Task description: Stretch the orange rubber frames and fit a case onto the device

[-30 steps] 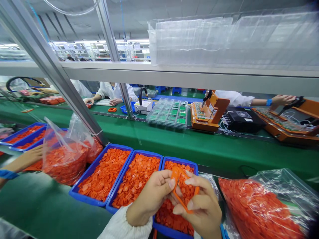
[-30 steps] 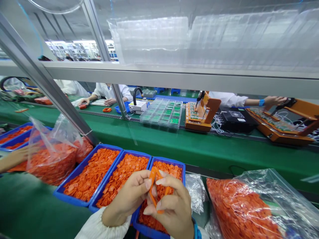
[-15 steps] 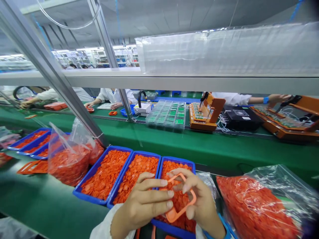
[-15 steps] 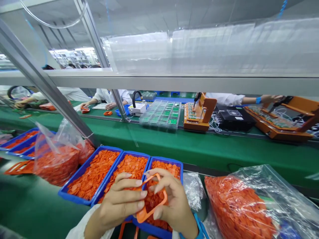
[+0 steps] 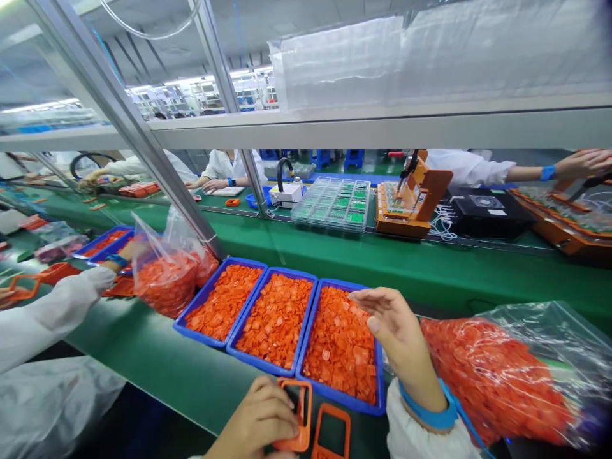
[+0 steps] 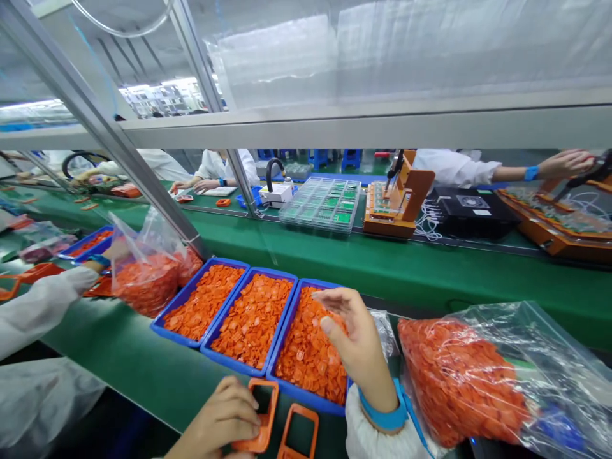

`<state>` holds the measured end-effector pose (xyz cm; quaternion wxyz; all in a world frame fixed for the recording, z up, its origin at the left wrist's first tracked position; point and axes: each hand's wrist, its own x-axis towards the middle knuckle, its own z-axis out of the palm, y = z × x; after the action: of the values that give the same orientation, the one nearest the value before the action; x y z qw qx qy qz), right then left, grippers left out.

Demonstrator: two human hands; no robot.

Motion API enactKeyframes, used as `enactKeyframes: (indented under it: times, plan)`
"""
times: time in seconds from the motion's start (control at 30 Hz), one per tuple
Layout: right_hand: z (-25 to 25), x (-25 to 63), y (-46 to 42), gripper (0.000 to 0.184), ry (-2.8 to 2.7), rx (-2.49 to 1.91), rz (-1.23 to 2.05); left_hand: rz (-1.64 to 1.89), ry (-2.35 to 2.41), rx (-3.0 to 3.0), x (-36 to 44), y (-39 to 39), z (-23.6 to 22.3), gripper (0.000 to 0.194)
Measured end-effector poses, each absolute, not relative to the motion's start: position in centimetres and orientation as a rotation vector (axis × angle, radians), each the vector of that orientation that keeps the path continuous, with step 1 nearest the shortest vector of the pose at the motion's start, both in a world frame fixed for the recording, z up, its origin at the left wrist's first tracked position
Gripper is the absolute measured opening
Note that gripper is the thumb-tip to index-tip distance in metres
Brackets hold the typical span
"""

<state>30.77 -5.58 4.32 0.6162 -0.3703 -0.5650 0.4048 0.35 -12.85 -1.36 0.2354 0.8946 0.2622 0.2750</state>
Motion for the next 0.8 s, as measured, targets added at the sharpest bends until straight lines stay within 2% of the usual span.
enactKeyframes:
  times: [0.2, 0.33, 0.53, 0.67, 0.73, 0.8]
  plan:
    - [4.8, 30.6, -5.7, 0.012, -1.125, -0.777, 0.843, 0.730, 0.860, 2.558, -0.4, -14.1, -5.6, 0.011]
    - [4.5, 30.5, -5.7, 0.007, -1.064, -0.771, 0.826, 0.658, 0.867, 2.589, -0.4, -13.3, -5.7, 0.017]
    - [4.0, 30.6, -5.4, 0.008, -0.980, -0.800, 0.813, 0.559, 0.853, 2.621, -0.5, -13.0, -5.1, 0.009]
    - [4.1, 30.4, -5.2, 0.010, -0.951, -0.822, 0.818, 0.603, 0.888, 2.618, -0.8, -13.3, -4.9, 0.022]
    - [4.1, 30.2, -5.1, 0.010, -0.950, -0.822, 0.828, 0.643, 0.847, 2.468, -0.3, -14.3, -5.5, 0.028]
    - [4.0, 30.1, -5.1, 0.010, -0.955, -0.815, 0.840, 0.702, 0.797, 2.137, 0.8, -15.7, -6.5, 0.021]
